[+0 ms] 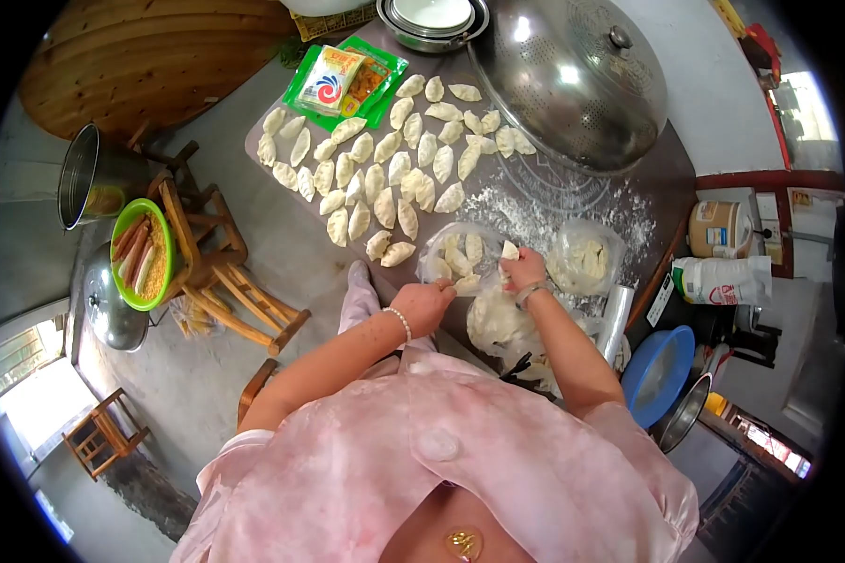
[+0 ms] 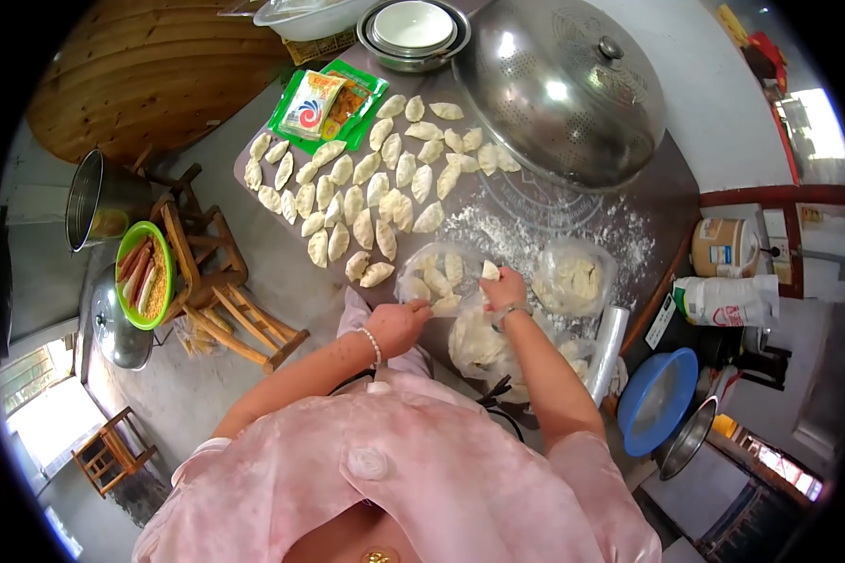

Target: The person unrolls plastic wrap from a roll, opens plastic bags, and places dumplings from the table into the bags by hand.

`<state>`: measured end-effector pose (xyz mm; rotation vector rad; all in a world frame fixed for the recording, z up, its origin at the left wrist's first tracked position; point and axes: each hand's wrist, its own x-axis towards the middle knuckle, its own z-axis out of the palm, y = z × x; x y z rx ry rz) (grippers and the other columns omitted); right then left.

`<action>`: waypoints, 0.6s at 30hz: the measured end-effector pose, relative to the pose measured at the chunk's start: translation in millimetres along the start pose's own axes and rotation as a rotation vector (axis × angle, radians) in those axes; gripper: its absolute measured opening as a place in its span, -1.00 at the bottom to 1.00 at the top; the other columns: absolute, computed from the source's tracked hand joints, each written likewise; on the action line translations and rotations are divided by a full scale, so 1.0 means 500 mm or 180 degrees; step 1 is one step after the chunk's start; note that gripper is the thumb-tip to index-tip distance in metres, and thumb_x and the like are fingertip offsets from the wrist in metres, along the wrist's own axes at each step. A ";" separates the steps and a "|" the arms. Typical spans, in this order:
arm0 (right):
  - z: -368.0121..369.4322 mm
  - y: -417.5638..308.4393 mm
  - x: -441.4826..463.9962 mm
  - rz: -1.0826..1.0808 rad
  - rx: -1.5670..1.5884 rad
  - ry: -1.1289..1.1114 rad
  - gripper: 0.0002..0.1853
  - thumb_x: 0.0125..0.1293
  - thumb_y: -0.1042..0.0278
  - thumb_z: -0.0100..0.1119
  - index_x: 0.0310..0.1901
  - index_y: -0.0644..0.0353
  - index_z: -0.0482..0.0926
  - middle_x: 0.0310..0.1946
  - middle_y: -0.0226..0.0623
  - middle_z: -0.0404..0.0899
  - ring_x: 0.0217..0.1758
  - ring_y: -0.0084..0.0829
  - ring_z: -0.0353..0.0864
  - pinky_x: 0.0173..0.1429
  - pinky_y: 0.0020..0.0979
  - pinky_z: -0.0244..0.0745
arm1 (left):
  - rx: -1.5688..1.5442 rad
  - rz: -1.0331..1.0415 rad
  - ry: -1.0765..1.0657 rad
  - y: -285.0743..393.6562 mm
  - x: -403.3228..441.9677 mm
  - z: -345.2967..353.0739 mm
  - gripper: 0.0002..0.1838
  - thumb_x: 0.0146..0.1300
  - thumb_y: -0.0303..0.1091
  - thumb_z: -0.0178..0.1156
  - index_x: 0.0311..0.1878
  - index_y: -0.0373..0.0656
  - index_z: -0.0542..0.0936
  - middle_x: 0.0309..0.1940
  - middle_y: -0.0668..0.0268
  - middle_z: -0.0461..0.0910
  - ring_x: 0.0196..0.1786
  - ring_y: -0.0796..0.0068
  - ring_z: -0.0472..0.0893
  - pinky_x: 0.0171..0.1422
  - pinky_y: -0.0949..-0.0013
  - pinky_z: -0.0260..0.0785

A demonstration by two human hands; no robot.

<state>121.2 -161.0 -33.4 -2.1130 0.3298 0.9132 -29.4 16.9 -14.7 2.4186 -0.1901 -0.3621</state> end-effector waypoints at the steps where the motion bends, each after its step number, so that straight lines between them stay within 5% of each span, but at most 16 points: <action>1: -0.004 -0.007 -0.006 -0.0124 -0.0232 0.0137 -0.81 0.03 0.41 0.22 -0.28 0.21 0.51 -0.47 -0.39 0.53 -0.49 -0.51 0.52 -0.68 -0.51 0.41 | -0.0009 0.0027 0.0021 0.002 -0.002 0.000 -0.81 0.01 -0.49 0.03 -0.24 -0.19 0.46 -0.18 0.22 0.48 -0.39 0.16 0.57 -0.40 0.19 0.41; 5: 0.010 0.045 0.019 -0.1389 -0.1488 0.0571 -0.71 0.01 0.39 0.21 -0.19 0.25 0.51 -0.39 -0.23 0.60 -0.39 -0.35 0.60 -0.33 -0.35 0.50 | -0.0039 0.0110 0.0150 0.011 -0.004 -0.004 -0.88 -0.01 -0.49 0.04 -0.34 -0.21 0.43 -0.27 0.17 0.47 -0.39 0.17 0.58 -0.40 0.21 0.43; 6: 0.015 0.014 -0.016 -0.1308 -0.1805 0.0525 -0.73 0.04 0.26 0.12 -0.21 0.14 0.52 -0.37 -0.15 0.59 -0.28 -0.13 0.56 -0.16 -0.22 0.43 | -0.0042 0.0115 0.0182 0.012 -0.005 -0.004 -0.89 -0.01 -0.50 0.03 -0.35 -0.21 0.43 -0.27 0.17 0.47 -0.39 0.17 0.58 -0.41 0.21 0.43; 9: 0.020 -0.013 -0.063 -0.1439 -0.1871 0.0281 -0.72 0.04 0.31 0.08 -0.16 0.12 0.51 -0.37 -0.11 0.57 -0.27 -0.09 0.54 -0.17 -0.20 0.44 | -0.0088 0.0054 0.0176 0.014 -0.011 -0.015 -0.86 0.00 -0.48 0.03 -0.31 -0.20 0.45 -0.27 0.19 0.48 -0.37 0.17 0.57 -0.37 0.20 0.42; 12: -0.006 -0.010 -0.034 -0.1767 -0.1715 0.0799 -0.67 0.02 0.35 0.08 -0.11 0.12 0.50 -0.30 -0.07 0.54 -0.22 -0.07 0.52 -0.13 -0.18 0.43 | -0.0389 -0.0074 0.0747 0.012 -0.026 -0.035 -0.81 0.03 -0.46 0.03 -0.23 -0.18 0.48 -0.23 0.21 0.49 -0.33 0.16 0.56 -0.31 0.18 0.42; 15: -0.030 -0.033 0.002 -0.2248 -0.1795 0.1142 -0.62 -0.01 0.39 0.09 -0.07 0.14 0.48 -0.24 -0.05 0.52 -0.18 -0.05 0.50 -0.08 -0.17 0.41 | -0.0657 -0.0942 0.1255 0.004 -0.046 -0.030 -0.77 0.06 -0.43 0.03 -0.17 -0.15 0.49 -0.20 0.23 0.50 -0.29 0.15 0.55 -0.25 0.17 0.41; 18: -0.031 -0.041 0.042 -0.1671 -0.2400 0.0750 -0.59 -0.06 0.44 0.13 -0.07 0.15 0.47 -0.18 -0.06 0.52 -0.13 -0.09 0.51 -0.04 -0.20 0.41 | -0.1207 -0.1500 0.1237 -0.019 -0.054 0.002 -0.68 0.04 -0.39 0.10 -0.09 -0.17 0.44 -0.17 0.13 0.49 -0.20 0.12 0.53 -0.17 0.18 0.39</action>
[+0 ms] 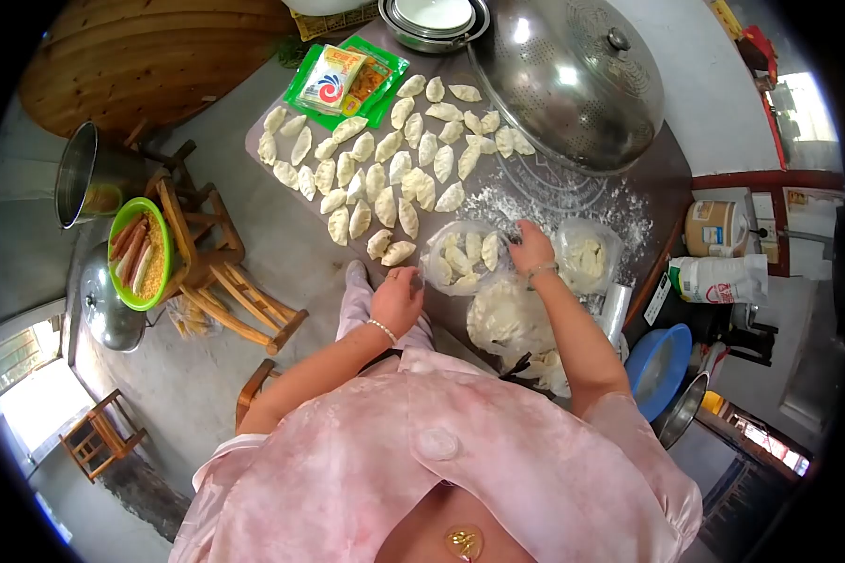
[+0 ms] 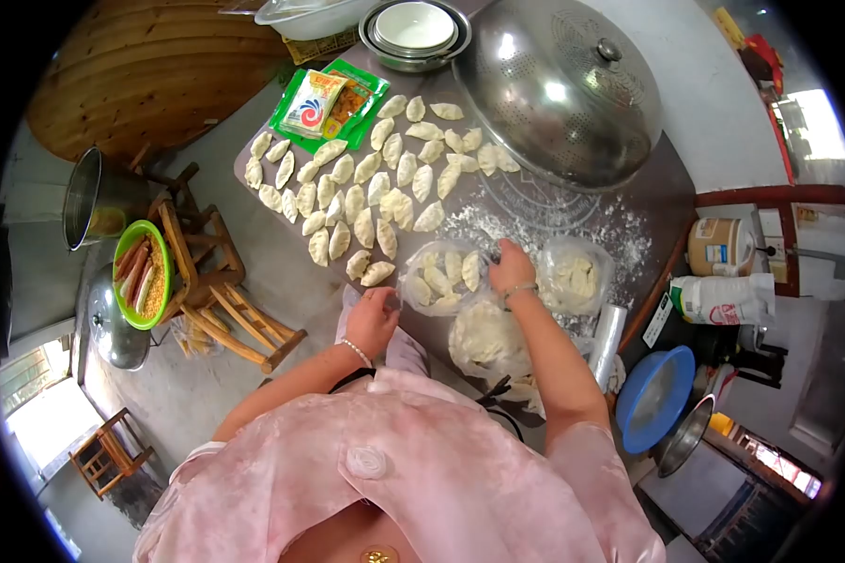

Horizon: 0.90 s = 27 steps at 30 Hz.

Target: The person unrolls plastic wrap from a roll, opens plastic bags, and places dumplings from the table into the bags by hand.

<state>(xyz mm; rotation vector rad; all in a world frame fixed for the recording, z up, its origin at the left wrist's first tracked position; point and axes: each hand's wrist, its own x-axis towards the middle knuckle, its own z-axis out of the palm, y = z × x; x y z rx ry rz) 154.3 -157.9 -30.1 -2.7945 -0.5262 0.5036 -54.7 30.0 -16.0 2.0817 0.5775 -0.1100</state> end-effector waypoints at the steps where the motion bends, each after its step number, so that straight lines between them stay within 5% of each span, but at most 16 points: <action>1: 0.001 0.000 0.007 0.0148 -0.0113 -0.0298 -0.59 -0.08 0.45 0.14 -0.07 0.14 0.47 -0.19 -0.06 0.53 -0.13 -0.10 0.52 -0.05 -0.21 0.41 | -0.0063 -0.0152 0.0000 -0.004 -0.001 0.002 -0.65 0.02 -0.38 0.12 -0.06 -0.17 0.43 -0.16 0.10 0.48 -0.19 0.11 0.52 -0.15 0.18 0.39; 4: 0.005 0.006 0.020 0.0518 -0.0041 -0.0658 -0.62 -0.11 0.49 0.12 -0.14 0.12 0.51 -0.27 -0.08 0.57 -0.18 -0.12 0.55 -0.09 -0.23 0.43 | -0.0109 -0.0260 -0.0105 -0.009 -0.004 0.017 -0.55 -0.01 -0.36 0.16 0.01 -0.19 0.38 -0.17 0.06 0.48 -0.18 0.07 0.51 -0.11 0.18 0.37; 11: 0.039 0.084 0.054 0.0256 0.0408 0.0020 -0.69 -0.16 0.48 0.21 -0.25 0.15 0.55 -0.50 -0.25 0.59 -0.39 -0.32 0.60 -0.27 -0.39 0.47 | -0.0354 -0.0264 -0.0630 -0.011 0.012 0.051 -0.48 -0.03 -0.33 0.19 0.05 -0.21 0.34 -0.20 0.05 0.51 -0.17 0.09 0.52 -0.09 0.17 0.36; 16: -0.052 -0.012 -0.011 -0.0088 0.0907 0.0601 -0.83 -0.06 0.45 0.12 -0.35 0.15 0.59 -0.56 -0.20 0.57 -0.43 -0.22 0.58 -0.28 -0.30 0.47 | -0.0150 -0.0284 -0.0469 -0.031 -0.001 0.004 -0.67 0.00 -0.35 0.15 -0.11 -0.15 0.48 -0.34 0.16 0.56 -0.23 0.16 0.55 -0.14 0.20 0.39; 19: -0.045 -0.070 -0.056 -0.0055 0.1643 0.0066 -0.82 0.00 0.41 0.11 -0.31 0.14 0.59 -0.57 -0.22 0.56 -0.46 -0.25 0.58 -0.29 -0.31 0.47 | -0.0012 -0.0447 -0.0228 -0.070 -0.007 -0.028 -0.75 0.02 -0.35 0.12 -0.17 -0.12 0.51 -0.40 0.20 0.58 -0.28 0.20 0.57 -0.18 0.22 0.40; 21: 0.014 -0.113 -0.080 -0.0481 0.1585 -0.0302 -0.72 0.05 0.43 0.14 -0.15 0.22 0.53 -0.53 -0.34 0.59 -0.53 -0.53 0.58 -0.41 -0.47 0.48 | -0.0068 -0.0603 -0.0008 -0.084 -0.005 -0.044 -0.76 0.03 -0.35 0.11 -0.19 -0.10 0.52 -0.43 0.21 0.59 -0.32 0.22 0.58 -0.22 0.23 0.41; 25: 0.103 -0.246 -0.104 -0.0699 0.1444 -0.0922 -0.67 0.05 0.40 0.12 -0.09 0.22 0.50 -0.49 -0.19 0.60 -0.48 -0.36 0.62 -0.35 -0.39 0.50 | -0.0215 -0.0546 0.0403 -0.123 0.014 -0.027 -0.67 0.01 -0.42 0.13 -0.09 -0.18 0.47 -0.43 0.27 0.59 -0.41 0.37 0.60 -0.33 0.33 0.44; 27: 0.154 -0.283 -0.101 -0.0614 0.1119 -0.0745 -0.61 0.04 0.36 0.13 -0.03 0.21 0.45 -0.43 -0.10 0.59 -0.38 -0.21 0.61 -0.25 -0.31 0.49 | -0.1110 -0.1156 0.0331 -0.158 0.027 0.007 -0.67 0.02 -0.45 0.14 -0.07 -0.22 0.45 -0.42 0.29 0.57 -0.43 0.44 0.58 -0.41 0.39 0.43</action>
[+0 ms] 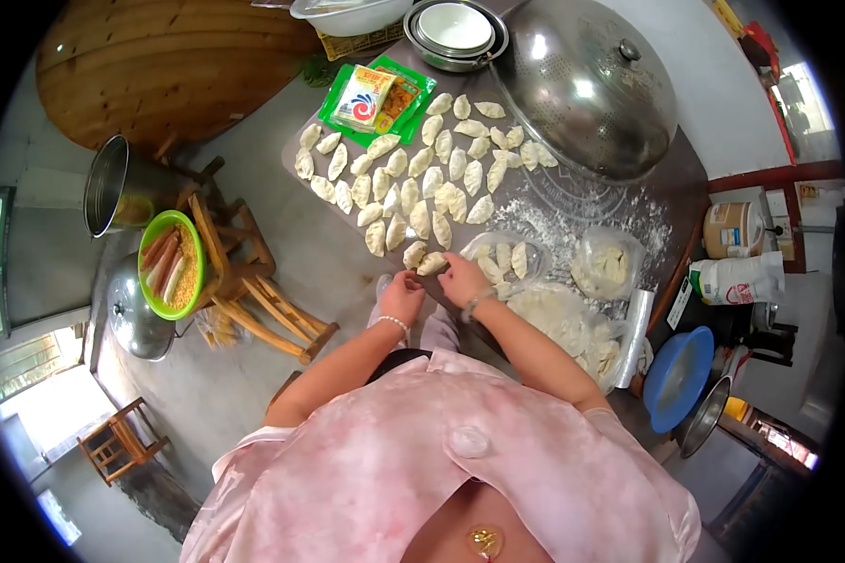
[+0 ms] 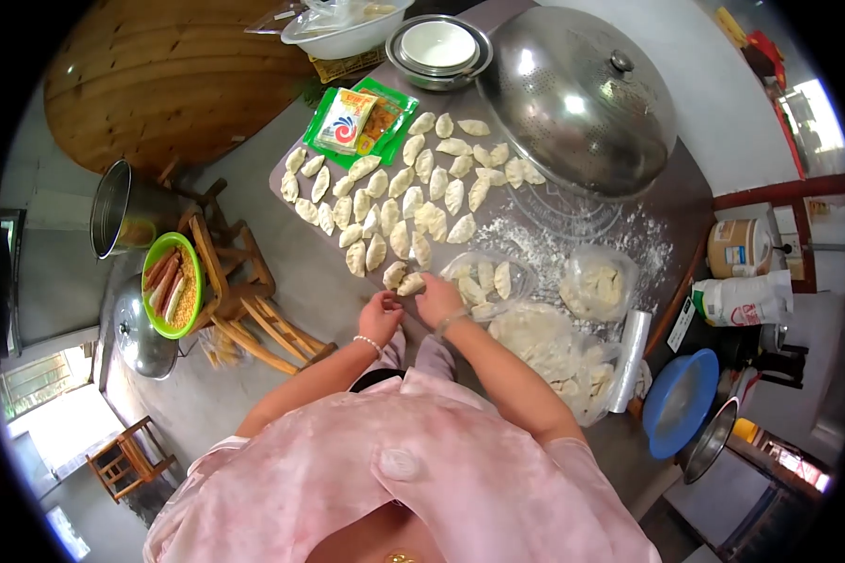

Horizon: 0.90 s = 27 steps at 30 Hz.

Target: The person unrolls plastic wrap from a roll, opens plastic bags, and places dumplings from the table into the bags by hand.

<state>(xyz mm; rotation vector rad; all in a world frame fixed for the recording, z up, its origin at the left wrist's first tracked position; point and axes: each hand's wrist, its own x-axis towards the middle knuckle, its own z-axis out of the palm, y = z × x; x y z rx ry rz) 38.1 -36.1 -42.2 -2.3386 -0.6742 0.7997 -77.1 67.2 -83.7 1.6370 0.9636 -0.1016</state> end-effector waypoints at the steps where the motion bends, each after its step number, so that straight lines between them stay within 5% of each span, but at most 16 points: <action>1: 0.018 -0.010 0.009 0.0042 -0.0164 0.0080 -0.57 0.04 0.35 0.13 0.00 0.20 0.43 -0.40 -0.06 0.58 -0.33 -0.14 0.60 -0.21 -0.26 0.49 | -0.0419 -0.0335 -0.0052 0.004 0.004 0.003 -0.66 0.03 -0.47 0.14 -0.06 -0.23 0.44 -0.42 0.30 0.56 -0.44 0.47 0.58 -0.46 0.42 0.43; 11: 0.005 -0.055 0.015 0.0839 -0.0322 -0.0022 -0.59 0.08 0.15 0.12 -0.07 0.16 0.37 -0.32 -0.01 0.56 -0.24 0.00 0.54 -0.16 -0.13 0.43 | -0.1647 -0.1488 -0.0277 0.097 -0.002 -0.002 -0.92 0.16 -0.41 0.15 -0.32 -0.18 0.50 -0.53 0.38 0.52 -0.54 0.62 0.51 -0.54 0.57 0.30; 17: 0.011 -0.049 0.007 0.1110 0.0204 0.0532 -0.58 0.08 0.05 0.16 -0.15 0.20 0.39 -0.36 -0.01 0.56 -0.27 -0.03 0.56 -0.19 -0.16 0.43 | -0.0976 -0.0530 -0.0080 0.053 0.028 0.027 -0.89 0.10 -0.39 0.21 -0.39 -0.23 0.57 -0.56 0.37 0.57 -0.50 0.63 0.52 -0.46 0.53 0.34; 21: 0.014 -0.030 0.012 0.1340 0.0488 0.0638 -0.51 0.04 0.10 0.22 -0.11 0.30 0.41 -0.37 -0.01 0.57 -0.28 -0.11 0.58 -0.19 -0.26 0.46 | 0.0066 0.0303 -0.0223 0.115 -0.003 0.005 -0.77 0.04 -0.42 0.22 -0.18 -0.23 0.59 -0.46 0.32 0.63 -0.41 0.61 0.57 -0.29 0.53 0.39; 24: 0.028 0.003 0.018 0.1155 0.0636 0.0647 -0.50 0.05 0.13 0.20 -0.04 0.31 0.43 -0.37 0.01 0.57 -0.27 -0.16 0.60 -0.16 -0.28 0.46 | 0.0058 0.1093 -0.0213 0.123 -0.015 0.002 -0.81 0.06 -0.36 0.19 -0.23 -0.13 0.60 -0.42 0.29 0.63 -0.40 0.41 0.60 -0.28 0.43 0.41; 27: 0.010 0.023 0.004 0.1246 0.1242 0.0219 -0.57 0.08 0.33 0.11 0.01 0.33 0.43 -0.36 -0.08 0.58 -0.40 -0.27 0.62 -0.41 -0.37 0.52 | -0.0068 0.1360 -0.0496 0.136 -0.032 -0.009 -0.82 0.06 -0.40 0.18 -0.23 -0.16 0.58 -0.37 0.28 0.62 -0.38 0.39 0.59 -0.27 0.42 0.42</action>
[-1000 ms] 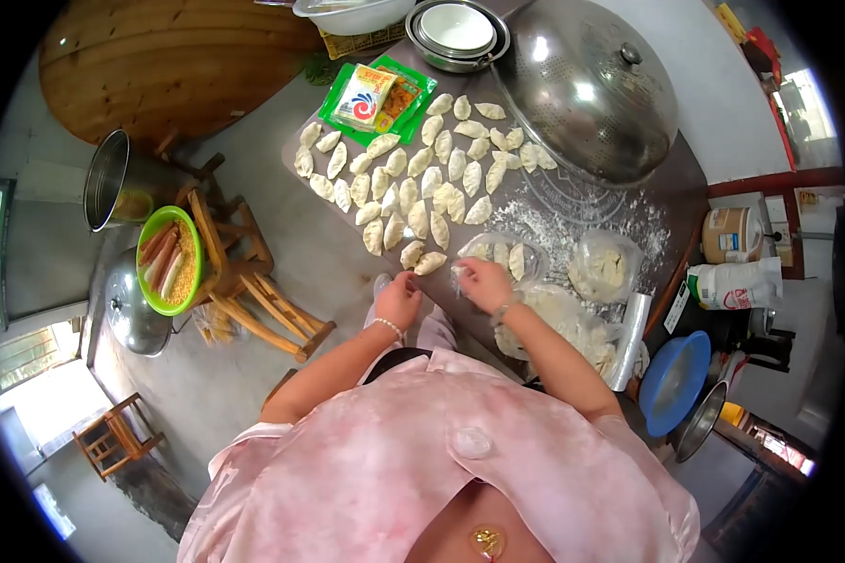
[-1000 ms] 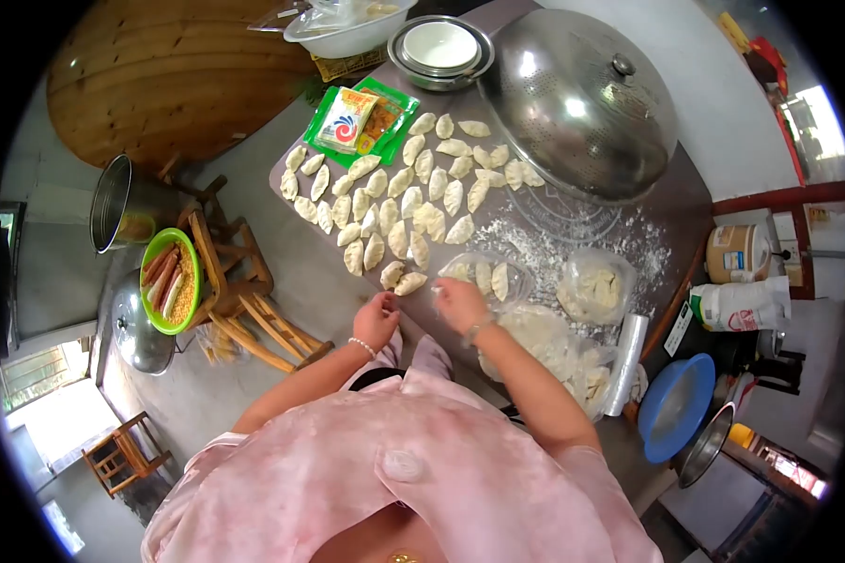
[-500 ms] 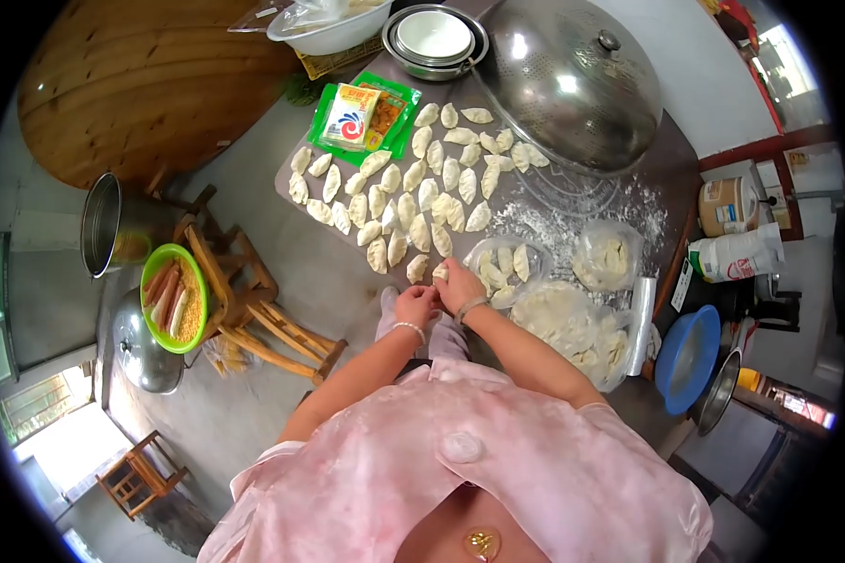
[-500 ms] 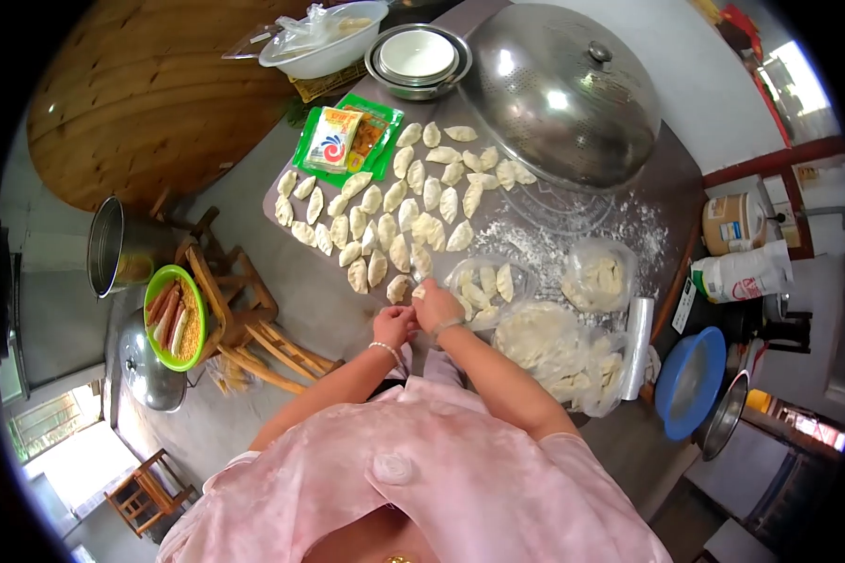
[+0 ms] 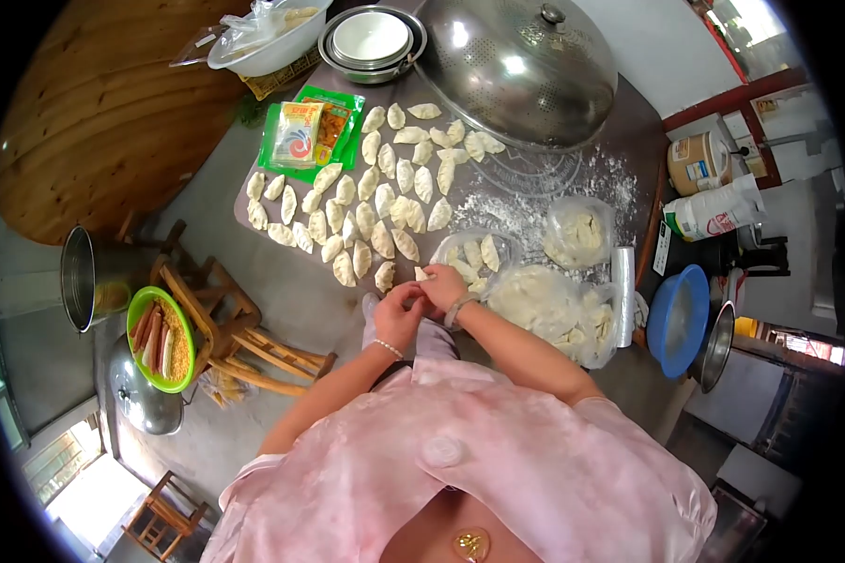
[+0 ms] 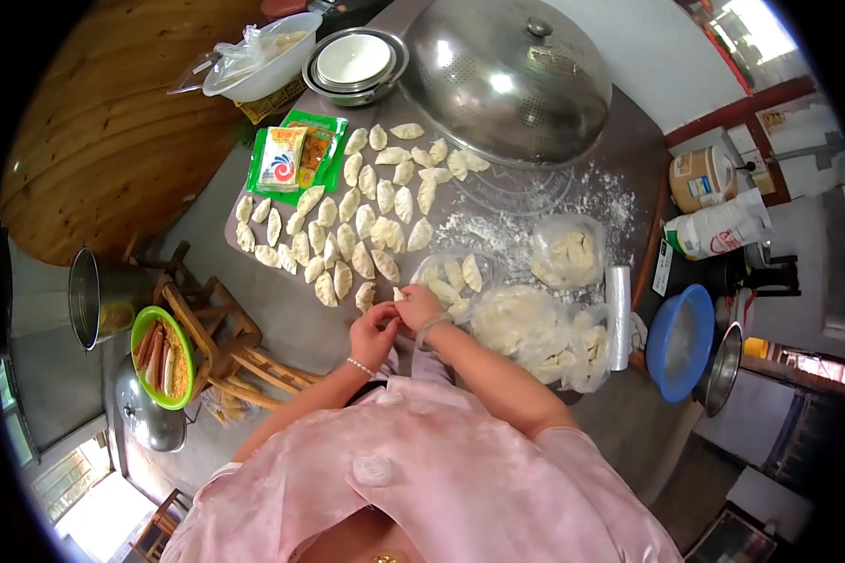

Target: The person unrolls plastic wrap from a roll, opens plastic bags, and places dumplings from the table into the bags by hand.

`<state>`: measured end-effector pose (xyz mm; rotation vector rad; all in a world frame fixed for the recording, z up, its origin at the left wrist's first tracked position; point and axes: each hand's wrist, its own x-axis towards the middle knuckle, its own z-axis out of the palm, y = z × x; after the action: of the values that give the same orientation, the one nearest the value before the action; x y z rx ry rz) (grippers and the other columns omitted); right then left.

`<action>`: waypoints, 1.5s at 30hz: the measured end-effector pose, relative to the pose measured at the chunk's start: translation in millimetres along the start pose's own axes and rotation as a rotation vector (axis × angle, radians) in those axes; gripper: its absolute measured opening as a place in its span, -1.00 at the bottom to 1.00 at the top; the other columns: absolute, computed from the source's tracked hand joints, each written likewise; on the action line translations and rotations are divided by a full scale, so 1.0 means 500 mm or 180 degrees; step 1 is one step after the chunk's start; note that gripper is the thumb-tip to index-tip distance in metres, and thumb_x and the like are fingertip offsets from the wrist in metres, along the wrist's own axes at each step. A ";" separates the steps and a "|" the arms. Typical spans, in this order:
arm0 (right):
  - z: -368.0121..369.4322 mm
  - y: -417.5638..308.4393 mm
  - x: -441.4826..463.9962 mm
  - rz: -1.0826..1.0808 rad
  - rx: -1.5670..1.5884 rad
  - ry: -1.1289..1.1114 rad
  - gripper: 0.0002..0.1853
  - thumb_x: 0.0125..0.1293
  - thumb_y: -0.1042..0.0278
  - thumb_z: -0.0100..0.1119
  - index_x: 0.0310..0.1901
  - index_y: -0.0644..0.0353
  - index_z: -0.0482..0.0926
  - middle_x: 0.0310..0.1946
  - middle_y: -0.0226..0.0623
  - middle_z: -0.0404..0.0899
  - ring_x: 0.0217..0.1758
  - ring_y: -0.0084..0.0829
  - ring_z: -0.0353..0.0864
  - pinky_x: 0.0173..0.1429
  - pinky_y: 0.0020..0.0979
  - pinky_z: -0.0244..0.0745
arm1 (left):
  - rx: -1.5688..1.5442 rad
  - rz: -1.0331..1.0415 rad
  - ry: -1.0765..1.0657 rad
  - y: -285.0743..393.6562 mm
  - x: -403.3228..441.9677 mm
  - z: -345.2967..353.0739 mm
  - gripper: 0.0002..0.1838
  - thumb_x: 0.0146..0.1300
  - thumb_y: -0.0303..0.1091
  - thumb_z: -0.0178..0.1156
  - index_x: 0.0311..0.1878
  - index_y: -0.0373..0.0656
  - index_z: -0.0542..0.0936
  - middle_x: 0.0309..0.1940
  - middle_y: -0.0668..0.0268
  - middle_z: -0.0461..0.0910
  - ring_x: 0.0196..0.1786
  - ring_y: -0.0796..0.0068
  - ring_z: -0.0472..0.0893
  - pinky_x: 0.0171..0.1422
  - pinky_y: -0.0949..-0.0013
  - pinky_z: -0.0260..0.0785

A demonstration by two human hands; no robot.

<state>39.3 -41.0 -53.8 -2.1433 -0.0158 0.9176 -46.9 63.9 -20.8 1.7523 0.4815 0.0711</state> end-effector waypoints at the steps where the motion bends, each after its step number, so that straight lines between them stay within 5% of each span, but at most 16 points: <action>1: -0.018 -0.019 -0.017 0.0108 0.0271 -0.0125 -0.58 0.09 0.37 0.09 0.01 0.33 0.42 -0.36 -0.10 0.58 -0.43 -0.30 0.62 -0.47 -0.40 0.52 | -0.0057 0.0198 -0.0034 0.002 -0.004 -0.003 -0.83 0.06 -0.41 0.19 -0.24 -0.17 0.58 -0.38 0.27 0.61 -0.39 0.40 0.58 -0.27 0.42 0.42; 2: -0.048 -0.038 -0.042 0.0261 0.0713 -0.0378 -0.60 0.13 0.45 0.01 0.05 0.31 0.39 -0.34 -0.14 0.56 -0.50 -0.37 0.60 -0.60 -0.47 0.49 | -0.0141 0.0100 -0.0099 0.007 -0.007 -0.007 -0.83 0.05 -0.41 0.19 -0.24 -0.18 0.57 -0.38 0.26 0.60 -0.39 0.39 0.58 -0.28 0.42 0.42; 5: -0.131 -0.067 -0.114 0.0770 0.2008 -0.1010 -0.60 0.12 0.45 0.00 0.05 0.29 0.40 -0.26 -0.09 0.58 -0.52 -0.38 0.61 -0.57 -0.45 0.49 | -0.0274 -0.0237 -0.0139 0.032 -0.013 -0.011 -0.78 0.04 -0.39 0.22 -0.22 -0.21 0.55 -0.37 0.24 0.58 -0.40 0.39 0.57 -0.29 0.41 0.41; 7: -0.179 -0.055 -0.139 0.0912 0.2323 -0.0864 -0.59 0.14 0.46 -0.02 0.07 0.27 0.37 -0.27 -0.14 0.57 -0.50 -0.39 0.61 -0.57 -0.48 0.49 | -0.0185 -0.0537 0.0057 0.055 0.004 -0.005 -0.73 0.03 -0.36 0.23 -0.17 -0.22 0.53 -0.35 0.22 0.57 -0.38 0.39 0.56 -0.28 0.40 0.41; 11: -0.235 0.020 -0.115 0.1085 0.2887 -0.0283 -0.62 0.14 0.46 -0.02 0.04 0.27 0.38 -0.32 -0.23 0.56 -0.51 -0.43 0.59 -0.59 -0.49 0.47 | 0.1214 -0.0491 0.0076 0.064 0.060 0.046 -0.50 -0.02 0.02 0.23 -0.14 -0.20 0.49 -0.27 0.17 0.56 -0.26 0.19 0.56 -0.15 0.24 0.40; 17: -0.207 0.048 -0.064 0.1024 0.1862 0.0301 -0.75 0.07 0.38 0.14 -0.18 0.23 0.54 -0.50 -0.37 0.53 -0.56 -0.56 0.51 -0.63 -0.58 0.37 | 0.1851 -0.0881 -0.0263 0.006 0.105 0.097 -0.68 -0.09 -0.17 0.24 -0.43 -0.26 0.51 -0.52 0.17 0.56 -0.38 0.22 0.57 -0.27 0.31 0.39; 23: -0.188 0.019 -0.048 0.0899 0.1491 -0.0005 -0.77 0.08 0.40 0.17 -0.21 0.27 0.56 -0.50 -0.40 0.55 -0.56 -0.62 0.49 -0.69 -0.63 0.28 | 0.0602 -0.1139 0.0366 -0.053 0.093 0.067 -0.85 -0.13 -0.30 0.18 -0.52 -0.18 0.52 -0.60 0.22 0.55 -0.46 0.25 0.56 -0.32 0.28 0.38; 26: -0.158 -0.006 -0.032 0.0840 0.0772 -0.0341 -0.77 0.00 0.37 0.18 -0.27 0.26 0.58 -0.57 -0.29 0.57 -0.59 -0.50 0.54 -0.63 -0.51 0.36 | 0.0490 -0.0907 0.0489 -0.052 0.088 0.065 -0.86 -0.08 -0.35 0.20 -0.51 -0.20 0.50 -0.65 0.30 0.53 -0.58 0.47 0.52 -0.43 0.42 0.35; 30: -0.139 -0.060 0.002 -0.0530 -0.0795 -0.0720 -0.73 -0.06 0.34 0.14 -0.26 0.15 0.61 -0.43 -0.13 0.59 -0.44 -0.22 0.58 -0.27 -0.35 0.46 | 0.0605 -0.0658 0.0535 -0.029 0.083 0.058 -0.85 -0.05 -0.33 0.21 -0.51 -0.20 0.50 -0.66 0.33 0.53 -0.61 0.53 0.50 -0.47 0.45 0.34; 33: -0.124 -0.016 0.049 -0.1490 -0.1067 -0.0134 -0.75 -0.05 0.41 0.20 -0.25 0.17 0.61 -0.47 -0.27 0.61 -0.53 -0.44 0.58 -0.34 -0.44 0.45 | 0.0773 -0.0591 0.0576 -0.009 0.082 0.047 -0.84 -0.05 -0.31 0.21 -0.50 -0.19 0.50 -0.67 0.32 0.52 -0.60 0.50 0.51 -0.45 0.43 0.34; 36: -0.155 -0.005 0.043 -0.0900 -0.1021 0.0067 -0.73 -0.06 0.39 0.21 -0.24 0.15 0.61 -0.47 -0.29 0.60 -0.48 -0.45 0.59 -0.34 -0.44 0.46 | 0.0842 -0.0726 0.0517 -0.014 0.086 0.041 -0.83 -0.05 -0.29 0.21 -0.49 -0.19 0.51 -0.65 0.31 0.53 -0.56 0.45 0.53 -0.40 0.39 0.36; 39: -0.163 0.032 0.041 -0.1066 -0.0914 0.0170 -0.72 -0.10 0.39 0.23 -0.25 0.16 0.61 -0.51 -0.32 0.59 -0.46 -0.47 0.59 -0.35 -0.46 0.45 | 0.0997 -0.0647 0.0478 -0.012 0.084 0.035 -0.84 -0.04 -0.29 0.21 -0.46 -0.17 0.52 -0.60 0.30 0.56 -0.51 0.42 0.56 -0.36 0.37 0.38; 42: -0.191 0.005 0.006 -0.0801 -0.0644 0.0591 -0.82 -0.12 0.37 0.17 -0.40 0.15 0.61 -0.51 -0.24 0.58 -0.40 -0.25 0.58 -0.30 -0.35 0.44 | 0.0817 -0.0597 0.0462 -0.008 0.071 0.029 -0.83 -0.02 -0.28 0.20 -0.40 -0.16 0.54 -0.55 0.27 0.57 -0.46 0.37 0.57 -0.32 0.35 0.39; 45: -0.222 -0.020 0.018 -0.0589 -0.0606 0.0765 -0.84 -0.12 0.37 0.18 -0.42 0.11 0.62 -0.54 -0.27 0.57 -0.44 -0.28 0.58 -0.35 -0.37 0.44 | 0.1089 -0.0497 -0.0026 -0.021 0.036 0.011 -0.80 0.01 -0.25 0.18 -0.35 -0.16 0.55 -0.52 0.25 0.58 -0.43 0.32 0.58 -0.30 0.33 0.40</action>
<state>117.1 -104.8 -5.0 -2.3701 -0.1849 0.5673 -32.0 66.8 -35.8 2.0402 0.6523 -0.1368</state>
